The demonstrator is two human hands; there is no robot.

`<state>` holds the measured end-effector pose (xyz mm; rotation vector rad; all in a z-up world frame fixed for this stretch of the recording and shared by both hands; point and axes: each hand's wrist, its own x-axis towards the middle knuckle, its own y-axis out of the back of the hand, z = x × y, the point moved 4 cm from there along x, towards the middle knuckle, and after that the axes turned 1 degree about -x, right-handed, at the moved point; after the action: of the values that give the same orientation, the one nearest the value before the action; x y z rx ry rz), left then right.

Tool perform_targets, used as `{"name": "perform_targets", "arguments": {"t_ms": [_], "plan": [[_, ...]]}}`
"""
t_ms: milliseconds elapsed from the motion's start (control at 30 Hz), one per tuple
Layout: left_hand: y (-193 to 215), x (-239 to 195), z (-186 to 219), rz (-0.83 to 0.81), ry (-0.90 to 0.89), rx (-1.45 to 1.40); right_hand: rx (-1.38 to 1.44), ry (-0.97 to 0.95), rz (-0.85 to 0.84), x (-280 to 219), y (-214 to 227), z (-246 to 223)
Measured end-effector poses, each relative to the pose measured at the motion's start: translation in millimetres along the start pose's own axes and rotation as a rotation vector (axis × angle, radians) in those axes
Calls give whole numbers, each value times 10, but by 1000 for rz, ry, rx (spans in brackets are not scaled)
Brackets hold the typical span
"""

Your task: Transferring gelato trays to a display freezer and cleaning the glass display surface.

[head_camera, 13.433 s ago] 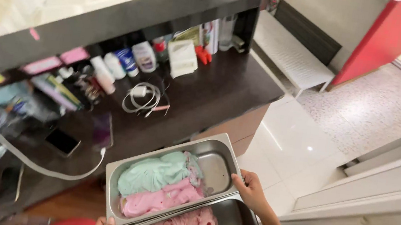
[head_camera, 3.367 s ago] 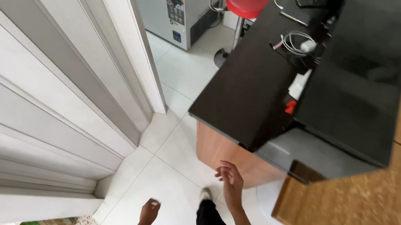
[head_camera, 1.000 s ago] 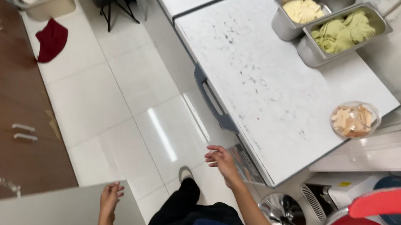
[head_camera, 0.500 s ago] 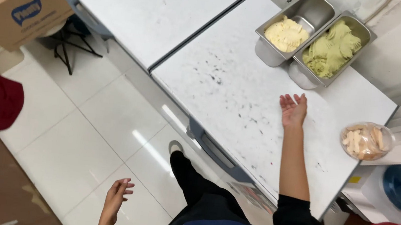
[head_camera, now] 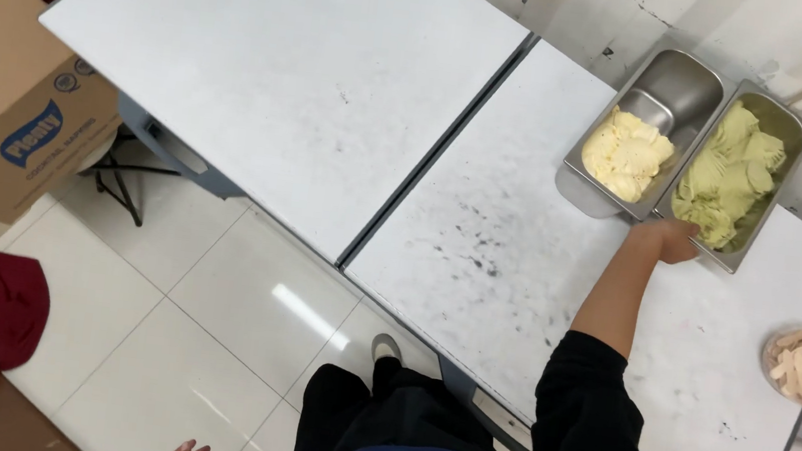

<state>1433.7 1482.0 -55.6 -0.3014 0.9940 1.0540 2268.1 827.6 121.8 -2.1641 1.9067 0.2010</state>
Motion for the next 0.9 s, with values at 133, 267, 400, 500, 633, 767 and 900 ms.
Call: {"name": "perform_targets", "arguments": {"t_ms": [133,267,400,500,633,767,900], "plan": [[-159,602,532,-113,25,23,-200,-19,54,-334,197,-276],[-274,1077,1368,-217,15,230,-57,-136,-134,-87,-10,44],[-447,1471,2651,-253,-153,485,-41,-92,-95,-367,-11,-44],[-674,1929,3370,-287,-538,258,-65,-127,-46,-734,52,-284],[-1254,1792,4178,-211,-420,453,85,-43,-80,-955,63,-160],[-2001,927,4818,-427,-436,695,70,91,138,-1287,803,44],[-3181,341,4912,-848,-658,546,51,134,188,-2029,1336,-89]]}}
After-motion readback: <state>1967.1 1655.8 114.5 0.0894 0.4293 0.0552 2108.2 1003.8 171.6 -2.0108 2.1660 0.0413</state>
